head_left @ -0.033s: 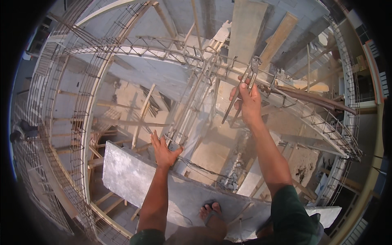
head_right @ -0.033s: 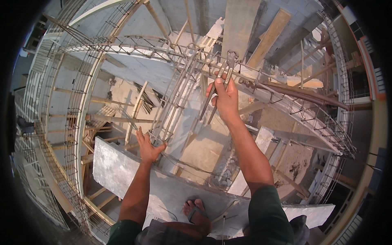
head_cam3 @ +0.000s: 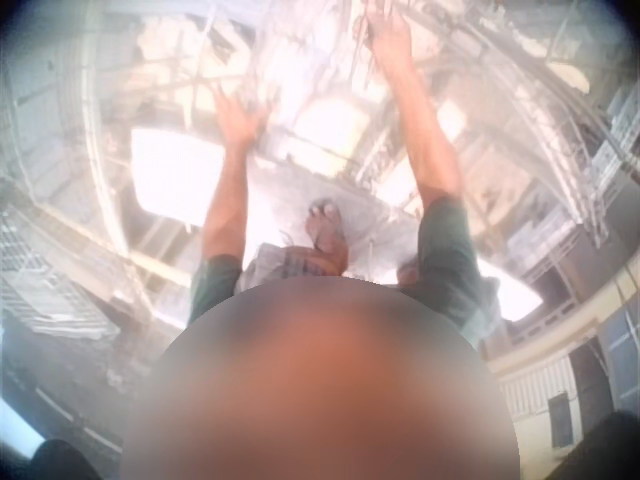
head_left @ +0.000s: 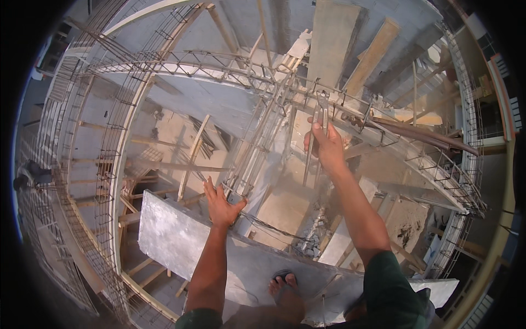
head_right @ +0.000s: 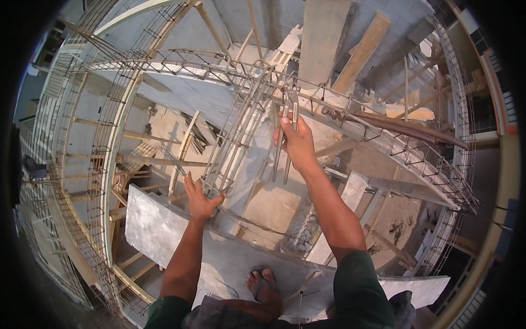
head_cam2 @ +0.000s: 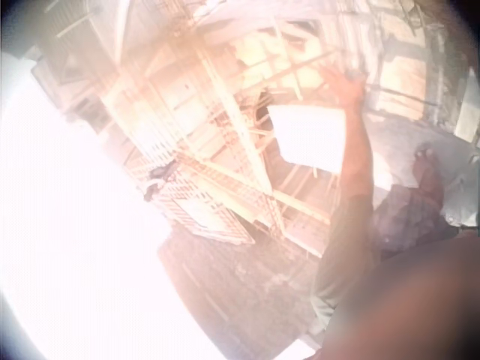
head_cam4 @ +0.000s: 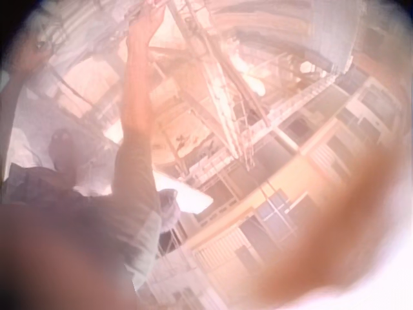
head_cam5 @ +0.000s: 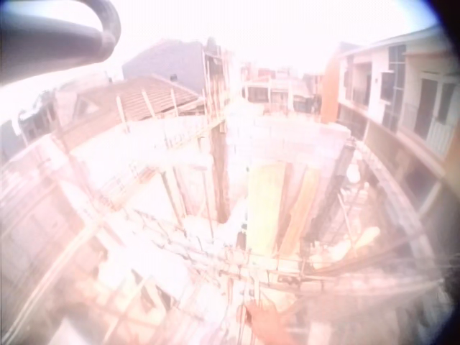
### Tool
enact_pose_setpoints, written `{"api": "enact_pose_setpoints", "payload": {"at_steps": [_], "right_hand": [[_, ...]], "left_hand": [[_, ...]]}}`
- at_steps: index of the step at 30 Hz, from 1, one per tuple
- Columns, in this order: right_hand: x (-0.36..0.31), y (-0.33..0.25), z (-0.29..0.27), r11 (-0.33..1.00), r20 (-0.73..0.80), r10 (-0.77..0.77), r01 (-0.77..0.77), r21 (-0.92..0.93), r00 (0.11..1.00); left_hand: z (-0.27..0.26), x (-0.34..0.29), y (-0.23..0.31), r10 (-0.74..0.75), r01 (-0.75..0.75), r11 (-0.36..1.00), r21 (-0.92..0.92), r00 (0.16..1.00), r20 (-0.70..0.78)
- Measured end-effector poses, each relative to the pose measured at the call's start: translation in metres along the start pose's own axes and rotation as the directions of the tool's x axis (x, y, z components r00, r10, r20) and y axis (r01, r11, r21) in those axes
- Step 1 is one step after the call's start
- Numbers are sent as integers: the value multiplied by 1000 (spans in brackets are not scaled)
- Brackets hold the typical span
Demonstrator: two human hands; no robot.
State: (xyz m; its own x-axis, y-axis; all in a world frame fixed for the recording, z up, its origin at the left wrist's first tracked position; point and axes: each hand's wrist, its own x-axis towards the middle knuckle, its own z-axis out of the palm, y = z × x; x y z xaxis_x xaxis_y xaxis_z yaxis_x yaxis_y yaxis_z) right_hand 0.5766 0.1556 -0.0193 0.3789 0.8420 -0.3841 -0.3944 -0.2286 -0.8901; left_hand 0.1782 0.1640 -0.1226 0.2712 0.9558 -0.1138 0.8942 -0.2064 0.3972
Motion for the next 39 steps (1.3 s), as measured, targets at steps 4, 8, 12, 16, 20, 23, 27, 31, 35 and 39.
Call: {"api": "enact_pose_setpoints", "payload": {"at_steps": [4, 8, 12, 16, 20, 23, 27, 31, 35, 39], "right_hand": [[-27, 105, 0, 861, 187, 506, -507, -47, 842], [-30, 176, -9, 765, 310, 641, -546, -342, 702], [0, 201, -20, 715, 147, 649, -534, -450, 746], [44, 195, -29, 699, 1, 530, -436, -567, 848], [55, 190, -31, 352, 68, 215, -12, -936, 974], [51, 190, -28, 129, 112, 140, 94, -987, 984], [52, 185, -23, 113, 131, 31, 127, -985, 991], [61, 172, -17, 103, 149, 22, 146, -984, 989], [66, 158, -15, 85, 125, 85, 118, -989, 988], [66, 152, -9, 82, 166, 76, 160, -984, 983]], "left_hand": [[-6, -4, 4, 13, -14, 1000, -27, 1000, -24], [-5, 7, 7, 21, -22, 999, -42, 999, -39], [-3, 9, 7, 28, -30, 998, -50, 998, -51], [-3, 9, 8, 24, -25, 999, -33, 999, -31], [-6, 10, 8, 22, -23, 999, -28, 999, -27], [-6, 9, 8, 18, -19, 999, -29, 1000, -21], [-5, 9, 7, 15, -16, 1000, -24, 1000, -26], [-4, 10, 5, 6, -6, 999, -41, 1000, 3], [-5, 10, 7, 2, -2, 999, -38, 1000, 0], [-5, 10, 7, -1, 1, 999, -39, 1000, 2]]}}
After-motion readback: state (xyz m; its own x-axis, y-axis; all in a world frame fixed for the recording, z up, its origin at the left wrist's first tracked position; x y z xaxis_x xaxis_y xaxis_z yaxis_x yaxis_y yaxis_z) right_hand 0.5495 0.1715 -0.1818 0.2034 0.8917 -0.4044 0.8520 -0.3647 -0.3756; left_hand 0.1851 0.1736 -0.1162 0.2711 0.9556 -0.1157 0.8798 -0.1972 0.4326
